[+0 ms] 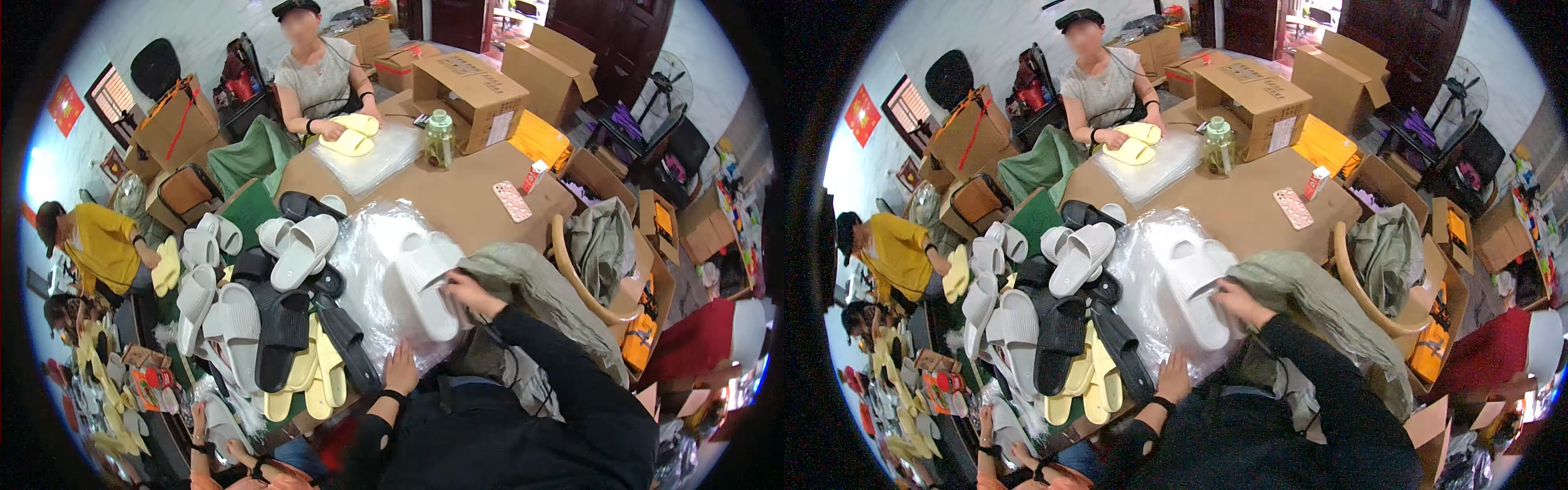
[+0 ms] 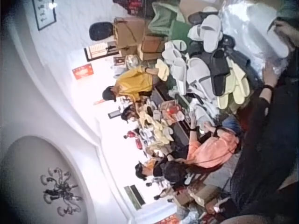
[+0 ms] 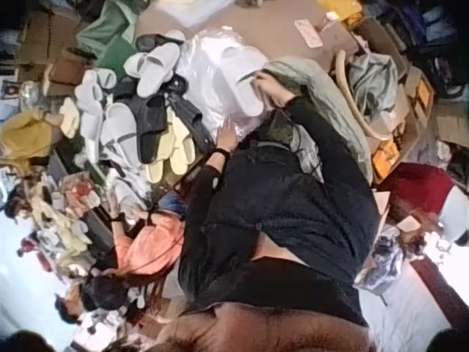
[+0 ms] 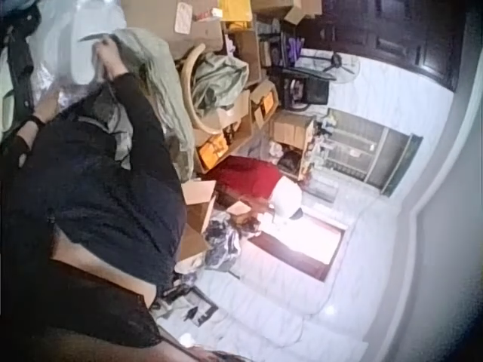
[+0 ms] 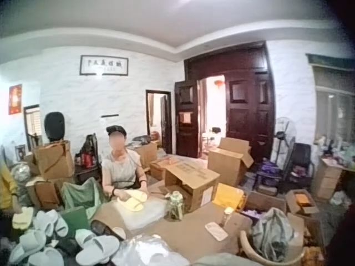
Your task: Packaging pairs of slippers into plastic bags and placing them into a large green storage sack.
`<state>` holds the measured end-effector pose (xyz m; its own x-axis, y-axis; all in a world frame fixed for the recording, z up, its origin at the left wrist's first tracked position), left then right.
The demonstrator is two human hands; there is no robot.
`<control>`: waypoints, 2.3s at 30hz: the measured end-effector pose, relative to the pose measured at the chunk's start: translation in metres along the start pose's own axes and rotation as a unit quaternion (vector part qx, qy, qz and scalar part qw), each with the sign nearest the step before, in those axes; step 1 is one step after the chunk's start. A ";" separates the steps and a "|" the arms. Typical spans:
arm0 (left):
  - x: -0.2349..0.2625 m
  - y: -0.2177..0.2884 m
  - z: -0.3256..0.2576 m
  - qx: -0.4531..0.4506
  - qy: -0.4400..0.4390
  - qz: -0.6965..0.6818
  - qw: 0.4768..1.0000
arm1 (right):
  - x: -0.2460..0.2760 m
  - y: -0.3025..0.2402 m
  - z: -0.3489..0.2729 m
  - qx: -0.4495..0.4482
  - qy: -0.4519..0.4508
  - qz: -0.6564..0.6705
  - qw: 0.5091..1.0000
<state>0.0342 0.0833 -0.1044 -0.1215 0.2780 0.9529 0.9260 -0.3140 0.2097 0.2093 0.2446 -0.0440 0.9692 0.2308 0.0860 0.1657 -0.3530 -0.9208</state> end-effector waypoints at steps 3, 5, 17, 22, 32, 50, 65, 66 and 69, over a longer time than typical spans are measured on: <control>0.015 -0.010 0.006 0.032 0.042 -0.056 0.997 | 0.042 -0.011 -0.032 0.015 -0.007 -0.019 1.000; 0.044 -0.008 0.012 0.021 0.125 -0.046 0.991 | 0.064 -0.019 -0.051 0.001 0.002 -0.039 0.999; 0.110 0.026 0.024 -0.141 0.183 -0.193 0.954 | 0.075 -0.002 -0.067 -0.017 -0.078 0.217 0.973; 0.109 0.060 0.025 -0.124 0.077 -0.143 0.979 | 0.073 -0.010 -0.067 -0.012 -0.086 0.206 0.975; 0.014 -0.014 0.028 0.013 0.018 0.016 1.000 | 0.016 -0.030 -0.099 0.017 -0.302 -0.078 0.950; 0.134 -0.020 0.014 0.021 0.310 -0.155 0.938 | -0.028 0.007 -0.105 0.070 -0.325 -0.279 0.901; 0.159 0.019 0.022 0.058 0.335 -0.263 0.903 | -0.064 -0.036 -0.094 0.294 -0.110 -0.524 0.792; 0.164 0.027 0.020 0.032 0.358 -0.221 0.907 | -0.064 -0.034 -0.090 0.297 -0.108 -0.524 0.791; 0.167 0.047 0.021 -0.022 0.318 -0.238 0.917 | -0.067 -0.023 -0.078 0.302 -0.117 -0.507 0.799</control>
<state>0.0649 0.1343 0.0593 -0.7055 -0.1882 0.6833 0.7001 -0.3351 0.6305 0.1550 0.1673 0.0013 0.3207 0.3091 0.8953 0.6564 0.6089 -0.4453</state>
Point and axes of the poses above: each hand's wrist, its own z-axis towards the middle knuckle, its own x-axis out of the back of the hand, y = z × x, the point moved 10 cm from there along z, towards the middle knuckle
